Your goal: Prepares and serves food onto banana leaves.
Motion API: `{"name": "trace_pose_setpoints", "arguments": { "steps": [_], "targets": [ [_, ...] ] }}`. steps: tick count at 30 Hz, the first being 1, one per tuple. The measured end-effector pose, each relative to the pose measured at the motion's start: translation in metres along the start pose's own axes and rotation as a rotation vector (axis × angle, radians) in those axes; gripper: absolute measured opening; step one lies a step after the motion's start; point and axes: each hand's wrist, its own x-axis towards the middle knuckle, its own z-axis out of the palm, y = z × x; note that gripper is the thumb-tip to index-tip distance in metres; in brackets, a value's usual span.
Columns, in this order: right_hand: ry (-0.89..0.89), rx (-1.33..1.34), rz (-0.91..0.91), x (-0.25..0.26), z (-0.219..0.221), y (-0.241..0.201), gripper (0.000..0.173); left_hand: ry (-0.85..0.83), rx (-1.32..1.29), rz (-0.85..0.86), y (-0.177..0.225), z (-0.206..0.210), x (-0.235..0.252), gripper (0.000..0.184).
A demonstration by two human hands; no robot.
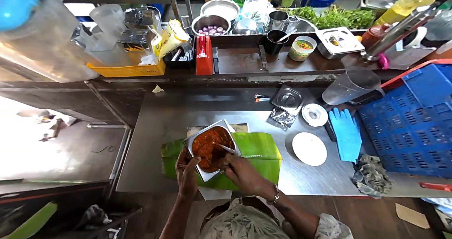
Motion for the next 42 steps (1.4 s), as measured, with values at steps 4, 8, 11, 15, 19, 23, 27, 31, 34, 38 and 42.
{"name": "trace_pose_setpoints", "arguments": {
  "steps": [4, 8, 11, 15, 19, 23, 27, 31, 34, 38, 42],
  "targets": [
    [-0.021, 0.340, 0.060, 0.004, -0.012, 0.025, 0.020, 0.029, -0.019, -0.011, 0.001, -0.004, 0.000, 0.050],
    [-0.024, 0.366, 0.113, 0.009, 0.004, 0.031, 0.022, 0.053, -0.004, -0.010, 0.006, -0.005, 0.002, 0.051],
    [-0.046, 0.335, 0.087, 0.012, 0.015, 0.022, 0.021, 0.051, 0.035, -0.011, 0.007, -0.006, 0.001, 0.053],
    [-0.104, 0.634, 0.137, 0.011, 0.005, 0.027, 0.021, 0.082, 0.011, -0.011, 0.009, -0.010, 0.001, 0.048],
    [-0.056, 0.985, 0.210, -0.001, -0.016, 0.033, 0.017, 0.174, -0.090, -0.009, 0.017, -0.027, 0.005, 0.048],
    [0.248, 0.746, 0.084, -0.009, -0.041, 0.038, 0.015, 0.279, -0.058, 0.029, 0.031, -0.049, 0.002, 0.054],
    [0.535, 0.175, -0.026, -0.011, -0.042, 0.049, 0.016, 0.333, -0.035, 0.091, 0.034, -0.085, -0.004, 0.058],
    [0.481, -0.339, -0.038, 0.012, 0.016, 0.109, 0.019, 0.368, -0.015, 0.143, 0.038, -0.110, -0.012, 0.061],
    [0.438, -0.463, -0.040, 0.026, 0.043, 0.147, 0.019, 0.381, 0.010, 0.152, 0.042, -0.110, -0.017, 0.063],
    [0.505, -0.201, 0.081, 0.026, 0.032, 0.145, 0.027, 0.410, 0.004, 0.138, 0.046, -0.101, -0.020, 0.063],
    [0.499, 0.447, 0.185, 0.025, -0.004, 0.110, 0.025, 0.418, -0.029, 0.097, 0.035, -0.077, -0.012, 0.065]
  ]
}}
